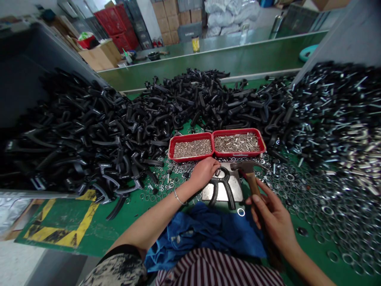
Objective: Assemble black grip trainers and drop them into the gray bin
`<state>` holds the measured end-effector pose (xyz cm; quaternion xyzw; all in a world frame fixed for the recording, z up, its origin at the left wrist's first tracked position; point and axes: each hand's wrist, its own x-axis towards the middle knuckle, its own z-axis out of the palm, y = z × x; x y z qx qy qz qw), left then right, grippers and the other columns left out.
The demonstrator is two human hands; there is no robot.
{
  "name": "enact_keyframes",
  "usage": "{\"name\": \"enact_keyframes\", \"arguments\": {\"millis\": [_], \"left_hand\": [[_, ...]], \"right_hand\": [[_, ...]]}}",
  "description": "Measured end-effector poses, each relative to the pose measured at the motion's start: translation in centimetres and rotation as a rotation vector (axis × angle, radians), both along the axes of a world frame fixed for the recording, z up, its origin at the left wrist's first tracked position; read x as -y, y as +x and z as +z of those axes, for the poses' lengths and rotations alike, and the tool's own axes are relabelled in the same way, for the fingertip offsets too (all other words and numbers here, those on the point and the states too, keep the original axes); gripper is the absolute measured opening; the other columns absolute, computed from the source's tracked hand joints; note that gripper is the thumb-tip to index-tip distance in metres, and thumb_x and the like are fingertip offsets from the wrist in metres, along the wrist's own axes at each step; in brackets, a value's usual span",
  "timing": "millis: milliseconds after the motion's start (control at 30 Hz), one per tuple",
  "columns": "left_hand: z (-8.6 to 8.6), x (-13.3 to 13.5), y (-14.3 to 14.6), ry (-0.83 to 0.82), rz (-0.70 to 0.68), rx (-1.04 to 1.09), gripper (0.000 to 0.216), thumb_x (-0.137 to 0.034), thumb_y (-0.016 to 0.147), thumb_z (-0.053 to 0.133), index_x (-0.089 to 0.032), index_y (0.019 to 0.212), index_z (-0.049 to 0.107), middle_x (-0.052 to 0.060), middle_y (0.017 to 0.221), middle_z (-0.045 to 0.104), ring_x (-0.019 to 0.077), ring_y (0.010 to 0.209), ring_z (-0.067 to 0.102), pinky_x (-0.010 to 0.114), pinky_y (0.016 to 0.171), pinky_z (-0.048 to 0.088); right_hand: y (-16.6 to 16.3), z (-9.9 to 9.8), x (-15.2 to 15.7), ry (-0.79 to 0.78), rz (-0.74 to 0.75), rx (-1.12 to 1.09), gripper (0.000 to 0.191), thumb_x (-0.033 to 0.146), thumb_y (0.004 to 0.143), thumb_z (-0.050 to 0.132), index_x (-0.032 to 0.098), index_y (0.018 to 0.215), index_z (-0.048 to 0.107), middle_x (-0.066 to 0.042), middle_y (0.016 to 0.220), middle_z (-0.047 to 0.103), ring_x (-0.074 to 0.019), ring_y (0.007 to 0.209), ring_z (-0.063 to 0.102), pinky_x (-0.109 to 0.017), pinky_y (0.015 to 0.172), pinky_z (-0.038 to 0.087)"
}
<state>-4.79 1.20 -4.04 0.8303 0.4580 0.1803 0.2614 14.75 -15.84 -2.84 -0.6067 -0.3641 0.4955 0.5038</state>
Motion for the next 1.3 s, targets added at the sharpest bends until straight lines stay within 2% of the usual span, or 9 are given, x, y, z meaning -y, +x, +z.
{"name": "enact_keyframes", "arguments": {"millis": [167, 300, 467, 567, 633, 700, 933, 1133, 1300], "left_hand": [[-0.3, 0.3, 0.3, 0.161, -0.05, -0.172, 0.026, -0.029, 0.1, 0.046, -0.015, 0.093, 0.067, 0.008, 0.094, 0.066, 0.0207, 0.091, 0.062, 0.033, 0.082, 0.048], [-1.0, 0.5, 0.4, 0.402, -0.219, -0.313, 0.031, -0.02, 0.102, 0.036, -0.011, 0.095, 0.065, 0.012, 0.094, 0.063, 0.0242, 0.094, 0.057, 0.039, 0.086, 0.044], [-1.0, 0.4, 0.2, 0.422, -0.275, -0.354, 0.031, -0.022, 0.102, 0.035, -0.012, 0.102, 0.064, 0.012, 0.099, 0.063, 0.0244, 0.096, 0.057, 0.041, 0.088, 0.042], [-0.7, 1.8, -0.3, 0.381, -0.146, -0.276, 0.032, -0.037, 0.101, 0.044, -0.013, 0.115, 0.06, 0.012, 0.115, 0.063, 0.0255, 0.107, 0.055, 0.041, 0.092, 0.042], [-0.7, 3.3, -0.8, 0.37, -0.116, -0.209, 0.035, -0.04, 0.1, 0.044, -0.014, 0.118, 0.059, 0.012, 0.121, 0.062, 0.0257, 0.112, 0.054, 0.042, 0.097, 0.041], [-0.8, 4.9, -1.3, 0.375, -0.164, -0.19, 0.033, -0.036, 0.102, 0.039, -0.014, 0.116, 0.06, 0.011, 0.12, 0.063, 0.0256, 0.112, 0.053, 0.043, 0.101, 0.039], [-1.4, 6.4, -1.8, 0.354, -0.235, -0.266, 0.034, -0.028, 0.103, 0.033, -0.013, 0.118, 0.06, 0.013, 0.118, 0.063, 0.027, 0.114, 0.053, 0.044, 0.101, 0.041], [-1.2, 6.3, -1.6, 0.339, -0.222, -0.267, 0.034, -0.027, 0.103, 0.032, -0.014, 0.118, 0.06, 0.013, 0.117, 0.063, 0.027, 0.114, 0.053, 0.044, 0.101, 0.04], [-0.9, 6.6, -1.4, 0.347, -0.198, -0.263, 0.033, -0.025, 0.103, 0.032, -0.013, 0.117, 0.059, 0.012, 0.118, 0.062, 0.0258, 0.112, 0.053, 0.042, 0.1, 0.041]], "right_hand": [[-0.1, 0.2, -0.1, -0.002, 0.025, -0.004, 0.061, 0.044, 0.092, 0.06, 0.032, 0.149, 0.039, -0.001, 0.088, 0.068, -0.0088, 0.045, 0.049, -0.022, 0.037, 0.042], [0.3, 0.3, -0.1, -0.008, 0.059, 0.032, 0.06, 0.043, 0.094, 0.058, 0.033, 0.149, 0.038, -0.002, 0.091, 0.069, -0.0094, 0.047, 0.05, -0.022, 0.038, 0.043], [2.6, 0.6, -1.1, -0.002, 0.18, 0.262, 0.058, 0.043, 0.096, 0.053, 0.034, 0.151, 0.037, -0.003, 0.093, 0.071, -0.0129, 0.049, 0.055, -0.026, 0.04, 0.048], [4.0, 2.1, -2.3, 0.107, 0.352, 0.562, 0.051, 0.04, 0.098, 0.05, 0.035, 0.149, 0.042, -0.005, 0.117, 0.071, -0.0218, 0.082, 0.071, -0.038, 0.069, 0.062], [4.4, 3.5, -3.1, 0.237, 0.433, 0.72, 0.049, 0.035, 0.099, 0.049, 0.035, 0.148, 0.044, -0.004, 0.138, 0.061, -0.0268, 0.116, 0.064, -0.047, 0.098, 0.054], [4.3, 4.7, -3.9, 0.352, 0.428, 0.821, 0.052, 0.031, 0.099, 0.049, 0.034, 0.15, 0.04, -0.002, 0.147, 0.052, -0.0271, 0.128, 0.056, -0.049, 0.108, 0.046], [3.5, 5.1, -7.1, 0.354, 0.671, 0.955, 0.055, 0.026, 0.098, 0.046, 0.037, 0.151, 0.038, -0.003, 0.127, 0.068, -0.0251, 0.109, 0.068, -0.045, 0.094, 0.056], [3.4, 4.5, -6.8, 0.344, 0.667, 1.046, 0.057, 0.025, 0.099, 0.042, 0.038, 0.154, 0.03, -0.007, 0.132, 0.064, -0.024, 0.099, 0.071, -0.042, 0.086, 0.059], [3.2, 3.8, -7.1, 0.376, 0.696, 0.91, 0.055, 0.026, 0.101, 0.04, 0.037, 0.154, 0.032, -0.001, 0.146, 0.054, -0.024, 0.125, 0.058, -0.044, 0.104, 0.05]]}}
